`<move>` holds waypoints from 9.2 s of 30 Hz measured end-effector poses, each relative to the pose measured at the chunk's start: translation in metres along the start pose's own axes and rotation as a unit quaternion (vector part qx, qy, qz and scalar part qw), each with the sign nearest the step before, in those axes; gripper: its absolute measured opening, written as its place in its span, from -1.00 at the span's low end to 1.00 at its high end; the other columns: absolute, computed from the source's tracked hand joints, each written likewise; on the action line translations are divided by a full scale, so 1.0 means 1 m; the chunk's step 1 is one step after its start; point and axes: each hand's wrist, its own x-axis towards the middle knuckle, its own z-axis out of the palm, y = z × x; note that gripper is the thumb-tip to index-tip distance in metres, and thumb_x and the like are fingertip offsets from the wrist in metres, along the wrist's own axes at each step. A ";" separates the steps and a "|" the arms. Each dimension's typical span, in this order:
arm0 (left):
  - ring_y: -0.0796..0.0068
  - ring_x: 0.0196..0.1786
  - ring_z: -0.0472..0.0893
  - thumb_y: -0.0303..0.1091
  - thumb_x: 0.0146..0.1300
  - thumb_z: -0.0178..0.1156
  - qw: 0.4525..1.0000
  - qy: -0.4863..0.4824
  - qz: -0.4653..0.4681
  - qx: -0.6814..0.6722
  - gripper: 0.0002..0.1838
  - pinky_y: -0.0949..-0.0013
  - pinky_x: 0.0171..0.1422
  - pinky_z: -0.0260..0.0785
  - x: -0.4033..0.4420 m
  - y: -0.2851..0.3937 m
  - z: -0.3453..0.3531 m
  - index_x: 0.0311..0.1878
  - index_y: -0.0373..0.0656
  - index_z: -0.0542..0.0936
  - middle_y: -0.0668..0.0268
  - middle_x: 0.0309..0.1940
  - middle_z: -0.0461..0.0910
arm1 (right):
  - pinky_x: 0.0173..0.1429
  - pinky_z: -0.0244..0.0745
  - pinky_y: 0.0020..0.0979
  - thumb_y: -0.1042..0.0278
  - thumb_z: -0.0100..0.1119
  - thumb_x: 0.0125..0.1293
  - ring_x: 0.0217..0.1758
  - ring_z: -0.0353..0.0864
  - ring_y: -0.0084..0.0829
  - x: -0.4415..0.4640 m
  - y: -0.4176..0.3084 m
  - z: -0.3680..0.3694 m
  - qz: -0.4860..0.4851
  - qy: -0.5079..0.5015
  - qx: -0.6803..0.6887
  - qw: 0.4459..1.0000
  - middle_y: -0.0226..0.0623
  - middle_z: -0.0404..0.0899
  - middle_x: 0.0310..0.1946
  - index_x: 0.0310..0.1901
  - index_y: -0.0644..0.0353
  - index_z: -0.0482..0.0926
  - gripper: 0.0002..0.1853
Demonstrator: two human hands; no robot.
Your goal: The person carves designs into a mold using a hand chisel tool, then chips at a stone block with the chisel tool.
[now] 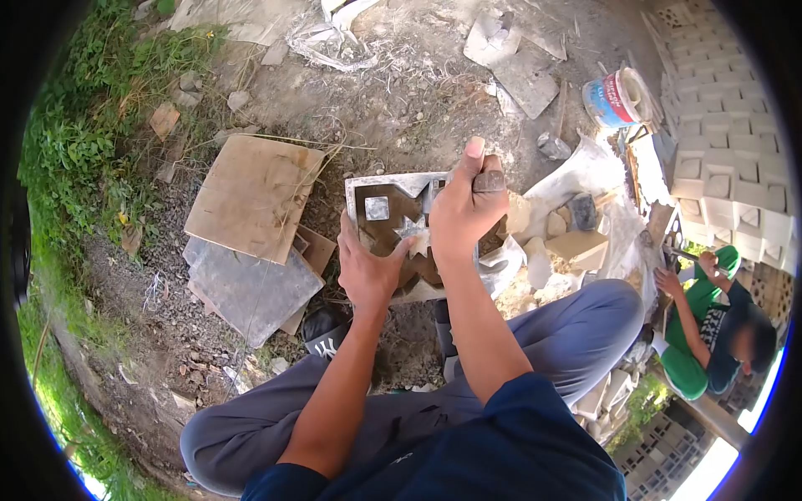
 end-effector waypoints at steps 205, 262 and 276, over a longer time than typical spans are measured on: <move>-0.13 0.60 0.14 0.01 0.32 0.33 0.515 -0.331 0.704 0.359 -0.17 -0.16 0.67 0.00 -0.082 0.121 0.236 0.59 0.15 0.23 0.13 0.57 0.19 | -0.16 0.57 -0.39 0.27 0.39 0.37 -0.30 0.70 -0.51 0.048 0.061 -0.560 0.181 -0.210 -0.297 0.914 -0.19 0.78 -0.35 -0.07 0.23 0.78 -0.77; -0.02 0.45 0.35 -0.24 0.28 0.36 0.721 -0.313 0.593 0.171 -0.48 0.05 0.54 0.24 -0.128 0.033 0.291 0.32 -0.05 0.60 0.06 0.37 0.44 | -0.40 0.18 -0.39 0.43 0.07 0.48 -0.53 0.30 -0.52 0.020 0.124 -0.504 0.166 0.037 0.101 0.980 -0.40 0.33 -0.65 -0.60 0.22 0.39 -0.60; -0.17 0.49 0.32 -0.44 0.17 0.38 0.737 -0.349 0.569 0.104 -0.49 0.04 0.54 0.26 -0.157 0.010 0.266 0.24 0.02 0.66 -0.07 0.41 0.29 | -0.47 -0.09 -0.36 0.31 0.04 0.58 -0.65 -0.03 -0.56 0.013 0.048 -0.491 0.051 0.024 0.182 0.982 -0.48 0.10 -0.78 -0.70 0.12 0.18 -0.42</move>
